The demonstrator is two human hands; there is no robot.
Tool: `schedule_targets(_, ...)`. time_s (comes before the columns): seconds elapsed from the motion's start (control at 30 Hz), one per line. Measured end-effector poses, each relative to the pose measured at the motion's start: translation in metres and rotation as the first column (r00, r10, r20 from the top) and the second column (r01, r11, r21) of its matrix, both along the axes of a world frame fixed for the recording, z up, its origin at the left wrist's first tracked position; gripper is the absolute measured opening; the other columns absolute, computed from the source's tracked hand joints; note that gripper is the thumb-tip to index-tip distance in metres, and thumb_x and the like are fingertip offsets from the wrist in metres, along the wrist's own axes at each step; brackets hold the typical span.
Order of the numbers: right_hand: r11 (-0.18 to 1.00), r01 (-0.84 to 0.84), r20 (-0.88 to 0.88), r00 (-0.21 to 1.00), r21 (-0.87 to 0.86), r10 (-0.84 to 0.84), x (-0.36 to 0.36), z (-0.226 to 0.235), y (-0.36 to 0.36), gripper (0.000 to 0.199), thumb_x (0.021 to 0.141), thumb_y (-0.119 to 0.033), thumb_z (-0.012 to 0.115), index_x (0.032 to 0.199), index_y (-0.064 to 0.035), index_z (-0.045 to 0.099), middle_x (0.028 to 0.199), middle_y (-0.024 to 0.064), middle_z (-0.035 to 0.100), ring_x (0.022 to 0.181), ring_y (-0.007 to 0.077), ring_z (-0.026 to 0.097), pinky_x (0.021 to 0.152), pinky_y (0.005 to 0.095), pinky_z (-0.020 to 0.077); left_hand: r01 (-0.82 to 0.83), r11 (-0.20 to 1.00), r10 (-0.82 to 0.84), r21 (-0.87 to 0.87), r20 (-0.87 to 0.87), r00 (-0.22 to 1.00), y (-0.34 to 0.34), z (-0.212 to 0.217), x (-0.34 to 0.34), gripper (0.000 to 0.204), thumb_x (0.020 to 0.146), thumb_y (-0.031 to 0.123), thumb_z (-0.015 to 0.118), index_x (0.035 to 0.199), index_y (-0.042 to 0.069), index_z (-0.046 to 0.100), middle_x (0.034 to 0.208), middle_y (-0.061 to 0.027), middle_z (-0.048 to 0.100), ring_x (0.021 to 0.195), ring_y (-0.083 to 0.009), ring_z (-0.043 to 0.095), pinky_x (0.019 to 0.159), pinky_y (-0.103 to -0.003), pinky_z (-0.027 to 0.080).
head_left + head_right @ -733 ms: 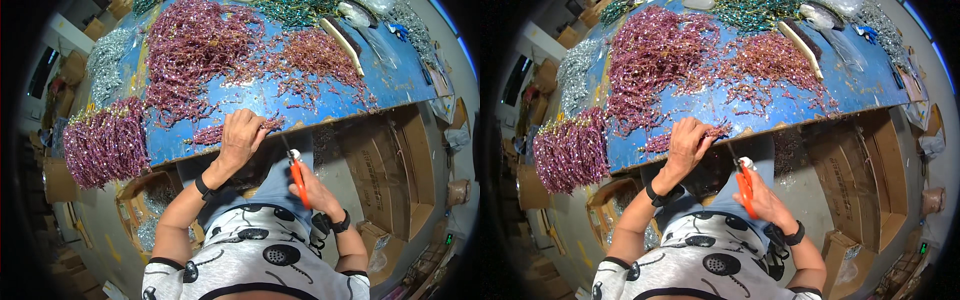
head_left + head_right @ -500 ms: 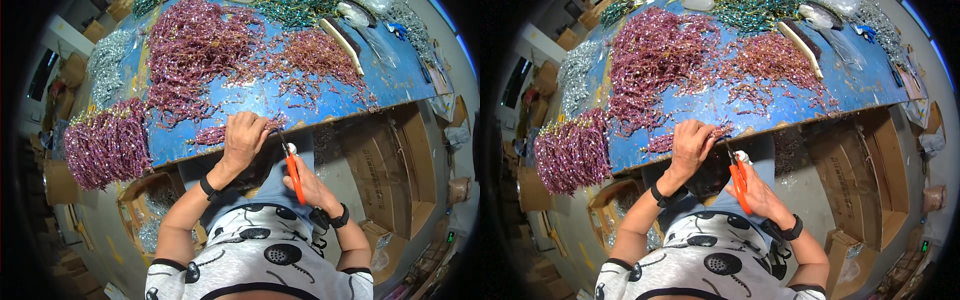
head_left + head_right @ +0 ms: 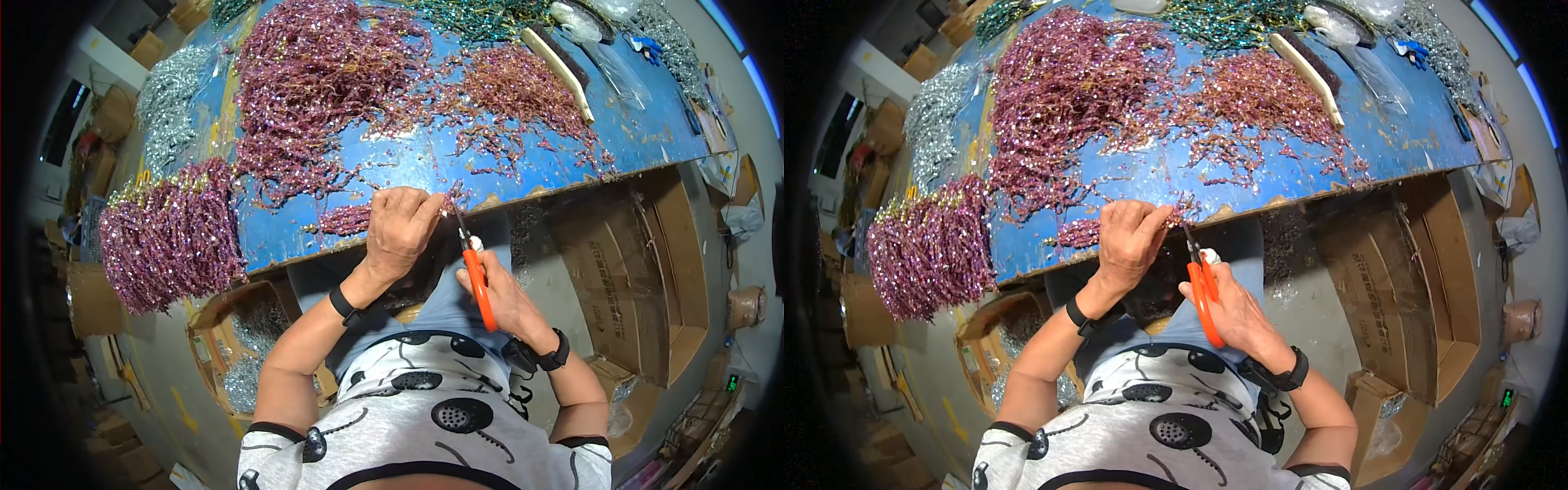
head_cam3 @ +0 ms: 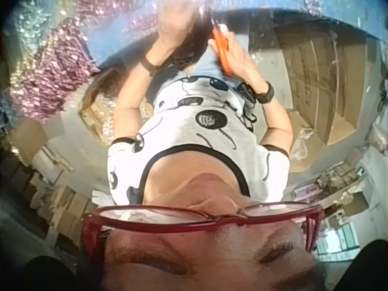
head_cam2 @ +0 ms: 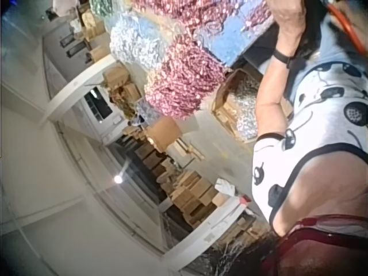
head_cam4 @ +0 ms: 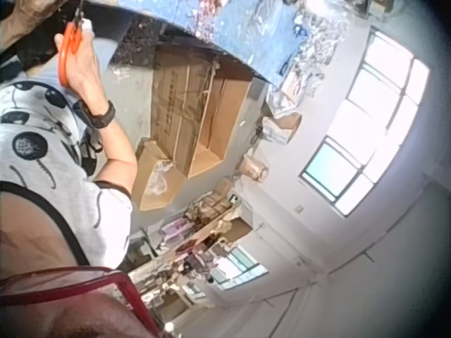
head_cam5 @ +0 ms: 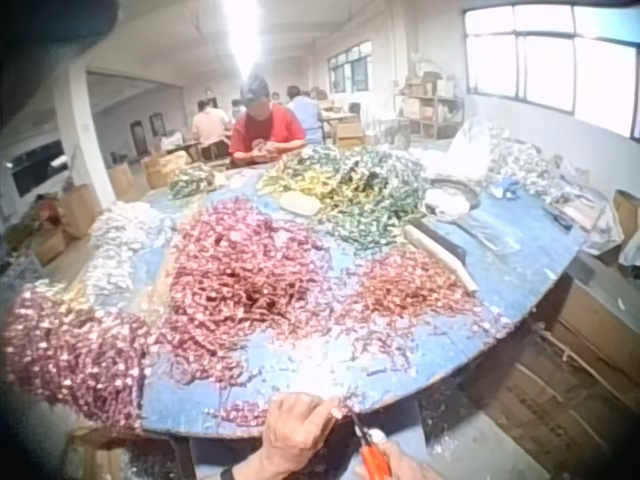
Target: The recorder is trimming and sorting strands of colorful decorative tinsel at a manufacturing workbench.
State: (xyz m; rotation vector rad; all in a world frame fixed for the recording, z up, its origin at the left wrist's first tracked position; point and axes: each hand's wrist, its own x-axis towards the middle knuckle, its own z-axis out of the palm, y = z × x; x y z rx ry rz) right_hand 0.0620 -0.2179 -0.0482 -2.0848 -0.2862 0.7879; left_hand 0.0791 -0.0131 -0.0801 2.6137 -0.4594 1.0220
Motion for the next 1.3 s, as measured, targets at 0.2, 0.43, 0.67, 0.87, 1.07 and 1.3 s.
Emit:
schedule_targets(0.2,0.999,0.045,0.084,0.995,0.029,-0.047,0.001,-0.011,-0.003,0.044,0.09,-0.04,0.062,0.106,-0.0009,0.049,0.074,0.0145,0.06,0.071,0.0278,0.06,0.067,0.0384,0.0469,0.023,0.999,-0.024,-0.035,-0.016,1.0,0.0,-0.002,0.0,0.043,0.066,0.0,0.075,0.106,0.01,0.062,0.085,-0.0028,0.056,0.082,-0.0216,0.055,0.075,-0.037,0.038)
schedule_targets(0.43,0.993,0.064,0.03,0.997,0.103,-0.067,0.001,-0.024,-0.006,0.047,0.087,-0.042,0.067,0.107,-0.0021,0.051,0.069,0.0154,0.06,0.064,0.031,0.062,0.064,0.0407,0.048,0.03,0.998,-0.032,-0.056,-0.038,0.999,0.0,0.002,0.002,0.032,0.071,0.005,0.074,0.1,0.009,0.062,0.084,-0.0031,0.055,0.08,-0.0208,0.055,0.075,-0.036,0.038)
schedule_targets(0.67,0.988,0.033,0.049,0.998,0.148,-0.04,0.002,-0.02,-0.013,0.045,0.091,-0.04,0.063,0.111,-0.0026,0.05,0.074,0.0172,0.059,0.07,0.0316,0.06,0.068,0.0411,0.047,0.023,0.994,-0.034,-0.106,-0.109,0.993,0.001,0.005,0.002,0.034,0.066,0.002,0.074,0.097,0.01,0.063,0.085,-0.0041,0.055,0.08,-0.0229,0.054,0.075,-0.037,0.038)
schedule_targets(0.87,0.994,-0.026,-0.15,0.988,0.105,0.041,0.01,-0.01,-0.018,0.053,0.093,-0.046,0.057,0.119,-0.0014,0.046,0.082,0.018,0.06,0.078,0.0339,0.061,0.073,0.0411,0.0475,0.022,0.986,-0.044,-0.168,-0.13,0.991,0.001,0.006,0.003,0.03,0.069,0.0,0.069,0.097,0.01,0.064,0.085,-0.0057,0.057,0.08,-0.025,0.054,0.073,-0.037,0.037)
schedule_targets(1.07,0.989,-0.146,-0.043,0.988,0.004,0.146,0.01,0.004,-0.017,0.055,0.093,-0.044,0.054,0.127,-0.0039,0.038,0.089,0.0197,0.06,0.082,0.035,0.06,0.076,0.0424,0.0467,0.011,0.956,-0.075,-0.294,-0.205,0.976,0.005,0.01,0.002,0.022,0.075,0.002,0.064,0.097,0.007,0.064,0.086,-0.0076,0.058,0.081,-0.0253,0.053,0.074,-0.037,0.038)
schedule_targets(1.3,0.988,-0.141,0.027,0.99,0.065,0.139,0.007,-0.007,-0.015,0.061,0.09,-0.046,0.057,0.128,-0.0039,0.035,0.095,0.0222,0.061,0.09,0.0391,0.06,0.08,0.0438,0.0458,0.007,0.915,-0.152,-0.402,-0.328,0.932,0.009,0.02,0.0,0.019,0.078,0.001,0.062,0.097,0.004,0.064,0.086,-0.0075,0.057,0.081,-0.0234,0.053,0.076,-0.034,0.04)
